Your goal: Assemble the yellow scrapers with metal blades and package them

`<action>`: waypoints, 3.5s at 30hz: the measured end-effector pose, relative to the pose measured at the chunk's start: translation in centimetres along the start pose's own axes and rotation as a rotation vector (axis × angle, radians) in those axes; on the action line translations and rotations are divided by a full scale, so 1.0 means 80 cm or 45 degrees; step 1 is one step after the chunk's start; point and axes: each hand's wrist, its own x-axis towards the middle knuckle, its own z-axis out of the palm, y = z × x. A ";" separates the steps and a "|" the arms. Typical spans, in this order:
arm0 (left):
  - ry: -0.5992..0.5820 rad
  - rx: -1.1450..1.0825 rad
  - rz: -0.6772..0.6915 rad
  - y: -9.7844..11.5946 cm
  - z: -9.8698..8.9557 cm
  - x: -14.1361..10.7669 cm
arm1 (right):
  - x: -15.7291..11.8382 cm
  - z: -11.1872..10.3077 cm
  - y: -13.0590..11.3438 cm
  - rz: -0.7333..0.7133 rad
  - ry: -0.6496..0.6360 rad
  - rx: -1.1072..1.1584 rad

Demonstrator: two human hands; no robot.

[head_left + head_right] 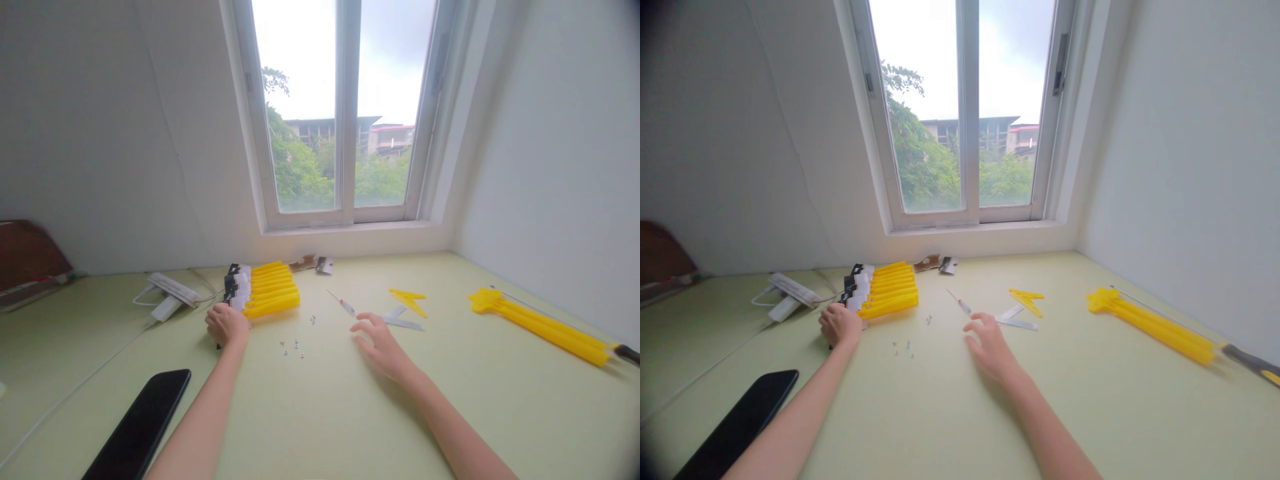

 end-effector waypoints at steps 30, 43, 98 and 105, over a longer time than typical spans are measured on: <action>-0.191 -0.527 1.298 0.070 -0.081 -0.114 | 0.000 -0.084 0.154 0.653 0.591 -0.747; -0.432 -0.934 1.947 0.065 -0.102 -0.168 | -0.080 -0.203 0.301 0.798 0.660 -1.073; -1.575 -1.650 -0.192 0.071 -0.086 -0.176 | 0.033 -0.054 0.077 0.545 0.178 -0.143; -1.623 -1.560 -0.126 0.073 -0.092 -0.180 | 0.037 -0.030 0.012 0.559 0.022 0.776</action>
